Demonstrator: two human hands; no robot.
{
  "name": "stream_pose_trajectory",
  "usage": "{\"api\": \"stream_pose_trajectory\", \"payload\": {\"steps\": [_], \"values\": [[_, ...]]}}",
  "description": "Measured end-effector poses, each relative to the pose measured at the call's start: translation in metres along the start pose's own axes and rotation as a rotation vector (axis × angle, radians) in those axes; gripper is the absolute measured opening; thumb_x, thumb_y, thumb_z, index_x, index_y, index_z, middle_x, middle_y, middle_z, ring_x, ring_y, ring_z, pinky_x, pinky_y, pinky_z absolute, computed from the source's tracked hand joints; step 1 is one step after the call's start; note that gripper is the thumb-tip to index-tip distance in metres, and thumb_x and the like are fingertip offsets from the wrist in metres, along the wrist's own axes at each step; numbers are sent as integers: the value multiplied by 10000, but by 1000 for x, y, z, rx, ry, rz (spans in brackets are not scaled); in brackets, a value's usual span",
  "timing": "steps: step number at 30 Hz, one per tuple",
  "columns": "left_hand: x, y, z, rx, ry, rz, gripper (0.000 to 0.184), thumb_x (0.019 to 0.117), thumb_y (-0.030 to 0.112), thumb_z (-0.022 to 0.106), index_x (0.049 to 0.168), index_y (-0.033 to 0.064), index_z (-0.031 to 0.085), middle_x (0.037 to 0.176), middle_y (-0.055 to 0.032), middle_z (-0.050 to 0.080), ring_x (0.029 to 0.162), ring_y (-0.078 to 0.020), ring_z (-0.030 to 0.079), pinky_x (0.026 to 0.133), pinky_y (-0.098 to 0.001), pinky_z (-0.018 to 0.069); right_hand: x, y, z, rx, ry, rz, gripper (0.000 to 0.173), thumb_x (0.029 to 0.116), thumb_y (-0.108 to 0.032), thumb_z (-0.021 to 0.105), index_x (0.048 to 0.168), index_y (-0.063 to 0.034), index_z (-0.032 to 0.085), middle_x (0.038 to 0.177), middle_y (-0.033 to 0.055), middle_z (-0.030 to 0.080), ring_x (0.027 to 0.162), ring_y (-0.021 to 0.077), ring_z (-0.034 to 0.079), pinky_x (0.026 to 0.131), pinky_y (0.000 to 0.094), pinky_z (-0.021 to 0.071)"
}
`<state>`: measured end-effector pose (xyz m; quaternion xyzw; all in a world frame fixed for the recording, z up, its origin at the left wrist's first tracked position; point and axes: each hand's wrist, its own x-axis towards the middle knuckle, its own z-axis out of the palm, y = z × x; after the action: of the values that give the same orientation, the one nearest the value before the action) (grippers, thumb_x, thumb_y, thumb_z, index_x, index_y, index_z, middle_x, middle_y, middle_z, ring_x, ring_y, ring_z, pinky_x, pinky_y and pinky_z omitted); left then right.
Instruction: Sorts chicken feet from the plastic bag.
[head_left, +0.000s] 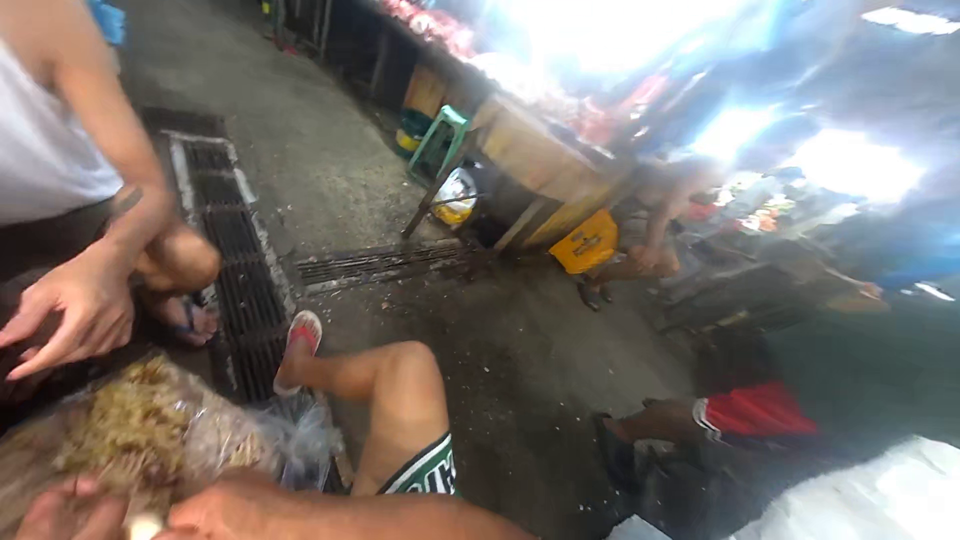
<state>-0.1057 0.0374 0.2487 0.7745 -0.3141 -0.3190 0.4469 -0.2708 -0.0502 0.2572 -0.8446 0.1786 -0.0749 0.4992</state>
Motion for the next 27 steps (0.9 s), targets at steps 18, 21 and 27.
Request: {"api": "stream_pose_trajectory", "payload": {"steps": [18,21,27], "values": [[1,1,-29,-482,165,-107,251,1024,143,618,1250,40,585,951,-117,672,767,-161,645,682,-338,572,31,0,46,740,220,349,270,1094,-177,439,1284,-5,527,946,44,701,665,105,661,550,275,579],[15,-15,-25,-350,277,78,191,965,44,655,1115,-74,647,955,-154,684,868,-185,664,795,-346,574,39,0,53,631,195,354,227,1118,-212,335,1122,-150,553,697,-126,593,517,-6,531,479,185,489],[0,-6,-48,-395,258,-19,188,974,15,634,1127,-95,640,968,-191,667,903,-234,643,813,-382,547,41,34,48,402,83,29,238,1108,-208,387,1100,-83,589,848,-43,648,661,98,639,618,338,573]]}}
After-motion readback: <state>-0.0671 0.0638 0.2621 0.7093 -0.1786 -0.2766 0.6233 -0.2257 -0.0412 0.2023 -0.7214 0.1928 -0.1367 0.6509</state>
